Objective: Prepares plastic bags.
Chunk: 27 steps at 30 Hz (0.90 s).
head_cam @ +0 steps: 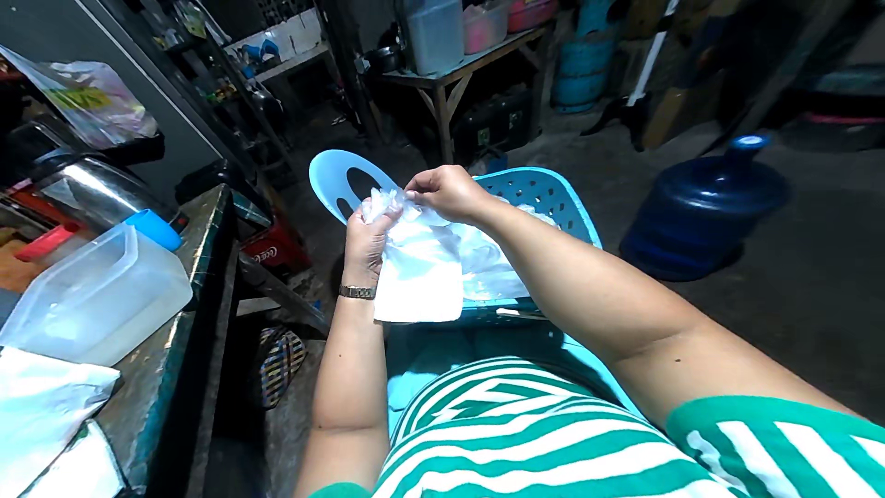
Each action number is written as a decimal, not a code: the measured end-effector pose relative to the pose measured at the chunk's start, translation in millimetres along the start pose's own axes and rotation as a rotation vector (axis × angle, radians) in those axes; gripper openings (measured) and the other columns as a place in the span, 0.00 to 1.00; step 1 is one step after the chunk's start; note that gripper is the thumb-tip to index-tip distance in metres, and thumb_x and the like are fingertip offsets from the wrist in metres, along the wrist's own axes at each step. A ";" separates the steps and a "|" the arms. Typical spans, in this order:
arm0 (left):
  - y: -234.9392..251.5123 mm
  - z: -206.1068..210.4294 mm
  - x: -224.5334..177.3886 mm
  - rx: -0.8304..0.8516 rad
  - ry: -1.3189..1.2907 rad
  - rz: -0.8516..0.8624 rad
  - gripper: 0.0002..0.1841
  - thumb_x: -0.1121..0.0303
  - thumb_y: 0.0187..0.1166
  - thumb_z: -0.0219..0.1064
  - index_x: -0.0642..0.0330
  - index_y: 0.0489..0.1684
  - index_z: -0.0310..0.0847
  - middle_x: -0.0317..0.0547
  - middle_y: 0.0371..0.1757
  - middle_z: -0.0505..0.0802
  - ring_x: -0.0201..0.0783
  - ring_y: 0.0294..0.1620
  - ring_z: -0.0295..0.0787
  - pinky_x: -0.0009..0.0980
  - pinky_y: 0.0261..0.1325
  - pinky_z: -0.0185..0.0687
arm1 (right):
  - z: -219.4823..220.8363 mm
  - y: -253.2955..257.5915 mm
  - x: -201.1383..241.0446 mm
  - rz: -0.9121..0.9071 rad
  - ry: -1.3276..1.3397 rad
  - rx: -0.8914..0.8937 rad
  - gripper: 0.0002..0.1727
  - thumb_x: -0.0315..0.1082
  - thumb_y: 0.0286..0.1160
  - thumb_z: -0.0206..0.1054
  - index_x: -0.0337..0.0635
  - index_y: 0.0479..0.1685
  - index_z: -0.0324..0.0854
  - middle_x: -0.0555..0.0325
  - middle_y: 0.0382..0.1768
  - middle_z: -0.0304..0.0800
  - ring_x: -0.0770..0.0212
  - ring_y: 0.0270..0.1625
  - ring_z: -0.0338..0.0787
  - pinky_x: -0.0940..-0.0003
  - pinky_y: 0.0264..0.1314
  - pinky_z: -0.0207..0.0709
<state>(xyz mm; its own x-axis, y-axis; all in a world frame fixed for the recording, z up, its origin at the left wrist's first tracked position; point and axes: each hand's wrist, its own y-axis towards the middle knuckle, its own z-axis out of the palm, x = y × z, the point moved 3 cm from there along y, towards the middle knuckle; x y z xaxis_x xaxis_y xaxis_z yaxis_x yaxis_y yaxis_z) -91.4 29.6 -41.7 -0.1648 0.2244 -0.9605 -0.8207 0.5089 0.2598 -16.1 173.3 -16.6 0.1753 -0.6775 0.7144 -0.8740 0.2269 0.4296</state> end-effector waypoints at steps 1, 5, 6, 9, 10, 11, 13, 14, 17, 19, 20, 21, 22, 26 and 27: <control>0.2 -0.2 0.4 0.018 0.005 -0.014 0.13 0.79 0.78 0.69 0.65 0.57 0.78 0.40 0.40 0.92 0.28 0.38 0.91 0.27 0.46 0.90 | 0.1 0.1 0.1 -0.010 -0.015 -0.006 0.10 0.33 0.86 0.65 0.40 0.49 0.91 0.54 0.42 0.94 0.62 0.46 0.90 0.58 0.57 0.79; -5.6 0.3 -3.7 0.121 -0.055 -0.011 0.06 0.75 0.83 0.65 0.63 0.52 0.81 0.39 0.36 0.94 0.27 0.35 0.92 0.26 0.43 0.91 | -5.2 1.7 -0.7 0.058 0.084 -0.059 0.11 0.34 0.87 0.62 0.37 0.49 0.89 0.52 0.43 0.92 0.61 0.46 0.88 0.57 0.58 0.78; -9.7 -0.7 -6.1 0.176 -0.094 0.028 0.05 0.77 0.84 0.61 0.61 0.48 0.81 0.36 0.34 0.94 0.25 0.34 0.92 0.25 0.42 0.91 | -5.3 1.7 -0.6 0.102 0.202 -0.077 0.11 0.32 0.88 0.61 0.36 0.49 0.87 0.54 0.40 0.90 0.65 0.42 0.85 0.62 0.53 0.77; -16.9 -7.6 -8.6 0.298 -0.245 0.187 0.10 0.76 0.75 0.62 0.48 0.40 0.85 0.27 0.35 0.96 0.19 0.37 0.92 0.21 0.47 0.90 | -1.9 -1.4 3.4 0.255 0.856 -0.112 0.08 0.30 0.92 0.53 0.40 0.47 0.76 0.65 0.29 0.81 0.74 0.29 0.82 0.78 0.37 0.80; -16.1 -9.8 -7.7 0.315 -0.281 0.223 0.10 0.76 0.73 0.64 0.47 0.40 0.86 0.27 0.36 0.97 0.19 0.39 0.92 0.20 0.49 0.89 | -1.7 -3.8 7.0 0.305 1.038 -0.109 0.08 0.31 0.93 0.50 0.43 0.47 0.74 0.65 0.29 0.81 0.73 0.28 0.84 0.77 0.35 0.83; -14.3 -11.5 -6.9 0.324 -0.302 0.245 0.10 0.76 0.70 0.66 0.47 0.40 0.87 0.28 0.38 0.97 0.20 0.41 0.92 0.20 0.50 0.89 | -1.6 -5.8 10.2 0.341 1.136 -0.101 0.09 0.33 0.94 0.49 0.45 0.48 0.74 0.65 0.29 0.82 0.72 0.27 0.85 0.76 0.34 0.84; -13.1 -12.8 -6.9 0.287 -0.262 0.278 0.13 0.79 0.69 0.64 0.47 0.41 0.85 0.26 0.37 0.96 0.18 0.40 0.91 0.18 0.49 0.88 | -0.6 -7.7 11.4 0.369 1.154 -0.042 0.12 0.38 0.96 0.47 0.45 0.53 0.75 0.62 0.32 0.85 0.69 0.32 0.88 0.72 0.37 0.85; -14.2 -13.9 -6.6 0.274 -0.200 0.280 0.13 0.79 0.72 0.63 0.47 0.45 0.83 0.24 0.38 0.95 0.16 0.40 0.90 0.17 0.49 0.87 | -0.1 -8.0 10.9 0.354 1.104 0.006 0.14 0.41 0.96 0.47 0.44 0.54 0.76 0.61 0.33 0.86 0.68 0.34 0.89 0.71 0.39 0.86; -16.6 -6.0 -9.3 0.229 -0.140 0.127 0.12 0.82 0.80 0.57 0.52 0.49 0.79 0.26 0.38 0.94 0.18 0.39 0.91 0.19 0.47 0.88 | -0.3 -6.0 6.8 0.238 0.874 0.034 0.12 0.37 0.92 0.55 0.43 0.40 0.79 0.64 0.27 0.85 0.73 0.28 0.86 0.75 0.34 0.83; -15.1 0.5 -10.9 0.185 -0.213 0.021 0.13 0.84 0.83 0.52 0.54 0.42 0.80 0.31 0.33 0.95 0.21 0.34 0.92 0.21 0.42 0.90 | -2.5 -3.4 4.1 0.151 0.682 -0.045 0.11 0.34 0.89 0.60 0.41 0.36 0.80 0.67 0.25 0.81 0.77 0.24 0.78 0.80 0.29 0.74; -14.6 -0.9 -9.9 0.203 -0.258 0.028 0.14 0.82 0.84 0.51 0.54 0.40 0.82 0.32 0.32 0.95 0.22 0.34 0.92 0.21 0.43 0.90 | -3.3 -2.3 2.6 0.141 0.624 -0.087 0.11 0.34 0.89 0.60 0.39 0.37 0.81 0.66 0.25 0.80 0.77 0.24 0.76 0.81 0.29 0.71; -14.4 -4.5 -7.7 0.245 -0.306 0.078 0.15 0.81 0.82 0.52 0.52 0.37 0.83 0.31 0.33 0.95 0.21 0.35 0.92 0.21 0.44 0.89 | -4.4 -1.5 1.2 0.164 0.601 -0.105 0.11 0.34 0.89 0.60 0.38 0.39 0.81 0.65 0.27 0.80 0.76 0.26 0.77 0.79 0.32 0.73; -14.2 -9.5 -5.2 0.296 -0.355 0.150 0.13 0.77 0.80 0.56 0.48 0.35 0.86 0.30 0.35 0.96 0.20 0.38 0.92 0.21 0.47 0.89 | -5.2 -1.3 0.4 0.206 0.623 -0.105 0.12 0.35 0.90 0.59 0.38 0.41 0.81 0.63 0.29 0.80 0.74 0.28 0.80 0.76 0.34 0.78; -10.7 -26.7 -4.1 0.482 -0.401 0.363 0.06 0.57 0.74 0.74 0.41 0.43 0.92 0.24 0.43 0.97 0.17 0.47 0.92 0.18 0.56 0.86 | 0.1 -3.5 6.5 0.328 1.050 -0.036 0.10 0.37 0.95 0.50 0.44 0.46 0.73 0.62 0.31 0.82 0.67 0.33 0.88 0.68 0.43 0.87; -5.5 -31.8 2.0 0.501 -0.421 0.339 0.10 0.58 0.73 0.75 0.46 0.48 0.89 0.28 0.45 0.96 0.20 0.49 0.91 0.21 0.58 0.86 | 1.7 -4.2 8.8 0.329 1.166 -0.022 0.12 0.39 0.96 0.47 0.44 0.48 0.71 0.60 0.33 0.84 0.65 0.35 0.90 0.66 0.45 0.88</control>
<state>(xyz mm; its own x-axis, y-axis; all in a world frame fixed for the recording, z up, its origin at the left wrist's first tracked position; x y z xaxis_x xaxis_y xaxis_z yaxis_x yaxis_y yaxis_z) -104.6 0.8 -48.2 -0.0579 0.6856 -0.7256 -0.3970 0.6511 0.6469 -11.6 165.2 -13.1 0.2592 0.4496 0.8548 -0.9477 0.2889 0.1354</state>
